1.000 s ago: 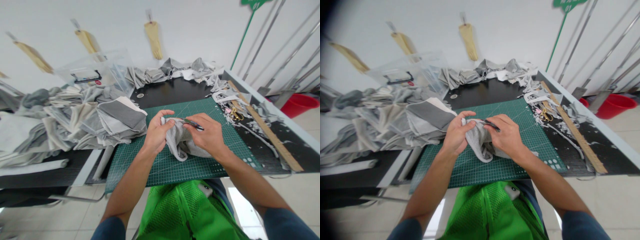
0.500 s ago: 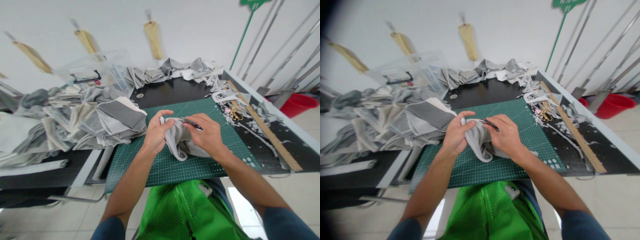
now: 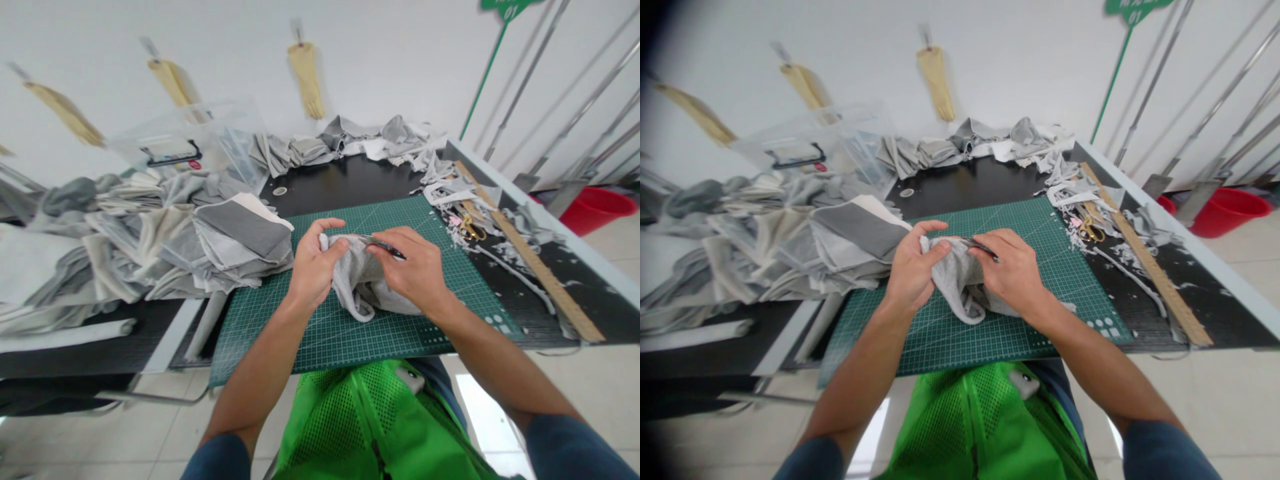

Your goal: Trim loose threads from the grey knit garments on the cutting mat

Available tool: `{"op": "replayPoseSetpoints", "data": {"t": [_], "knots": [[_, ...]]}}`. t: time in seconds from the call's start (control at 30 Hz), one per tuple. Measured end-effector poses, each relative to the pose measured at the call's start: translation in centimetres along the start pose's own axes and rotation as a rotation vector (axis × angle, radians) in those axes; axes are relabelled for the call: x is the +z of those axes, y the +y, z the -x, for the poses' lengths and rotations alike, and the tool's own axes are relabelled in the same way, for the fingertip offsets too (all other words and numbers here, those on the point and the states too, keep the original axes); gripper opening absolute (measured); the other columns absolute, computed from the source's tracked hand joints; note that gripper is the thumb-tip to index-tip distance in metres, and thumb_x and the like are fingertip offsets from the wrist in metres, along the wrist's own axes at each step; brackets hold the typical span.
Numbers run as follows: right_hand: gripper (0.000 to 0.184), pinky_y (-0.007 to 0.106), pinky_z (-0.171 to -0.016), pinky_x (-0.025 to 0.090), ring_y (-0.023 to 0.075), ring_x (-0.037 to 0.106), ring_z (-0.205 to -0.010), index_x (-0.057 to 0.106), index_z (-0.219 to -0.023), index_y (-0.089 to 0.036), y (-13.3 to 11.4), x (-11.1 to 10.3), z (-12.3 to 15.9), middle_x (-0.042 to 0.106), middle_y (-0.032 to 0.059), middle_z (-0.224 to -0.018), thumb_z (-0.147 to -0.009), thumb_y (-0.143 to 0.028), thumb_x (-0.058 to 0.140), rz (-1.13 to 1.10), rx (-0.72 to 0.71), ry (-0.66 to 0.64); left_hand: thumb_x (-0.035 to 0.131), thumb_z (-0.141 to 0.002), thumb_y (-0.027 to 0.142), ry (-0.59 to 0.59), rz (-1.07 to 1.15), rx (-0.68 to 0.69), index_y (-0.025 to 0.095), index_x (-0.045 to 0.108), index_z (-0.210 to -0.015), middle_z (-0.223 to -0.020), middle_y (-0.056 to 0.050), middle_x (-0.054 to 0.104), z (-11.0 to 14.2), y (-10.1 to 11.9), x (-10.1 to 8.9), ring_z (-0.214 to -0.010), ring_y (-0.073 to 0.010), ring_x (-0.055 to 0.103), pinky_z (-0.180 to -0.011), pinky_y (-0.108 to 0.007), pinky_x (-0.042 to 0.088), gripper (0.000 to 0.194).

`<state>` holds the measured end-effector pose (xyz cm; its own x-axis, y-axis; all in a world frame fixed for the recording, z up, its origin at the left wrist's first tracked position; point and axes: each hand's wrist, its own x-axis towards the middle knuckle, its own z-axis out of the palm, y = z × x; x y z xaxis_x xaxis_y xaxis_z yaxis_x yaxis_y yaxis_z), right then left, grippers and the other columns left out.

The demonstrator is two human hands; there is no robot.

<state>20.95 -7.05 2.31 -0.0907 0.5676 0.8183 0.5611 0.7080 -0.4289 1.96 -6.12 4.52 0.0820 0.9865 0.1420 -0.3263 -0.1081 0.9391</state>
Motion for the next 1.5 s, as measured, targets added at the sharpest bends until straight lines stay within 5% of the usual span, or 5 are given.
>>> {"op": "replayPoseSetpoints", "data": {"t": [1.1,1.5], "knots": [[0.011,0.04,-0.087,0.064,0.0238,0.077,-0.093,0.08,-0.107,-0.021,0.08,0.09,-0.01,0.083,0.008,-0.098,-0.102,-0.021,0.07,0.038,-0.048,0.033,0.087,-0.078,0.026,0.018,-0.037,0.017,0.023,0.061,-0.118,-0.081,0.002,0.076,0.01,-0.02,-0.01,-0.065,-0.0135,0.07,-0.062,-0.023,0.054,0.048],[0.013,0.033,-0.076,0.062,0.0198,0.074,-0.082,0.08,-0.105,-0.02,-0.74,-0.2,-0.27,0.081,0.0064,-0.097,-0.093,-0.022,0.079,-0.011,0.077,-0.007,0.085,-0.084,0.035,-0.016,-0.156,0.124,0.023,0.059,-0.123,-0.089,-0.002,0.08,0.05,-0.81,-0.31,-0.079,-0.0204,0.079,-0.077,-0.032,0.062,0.048]]}}
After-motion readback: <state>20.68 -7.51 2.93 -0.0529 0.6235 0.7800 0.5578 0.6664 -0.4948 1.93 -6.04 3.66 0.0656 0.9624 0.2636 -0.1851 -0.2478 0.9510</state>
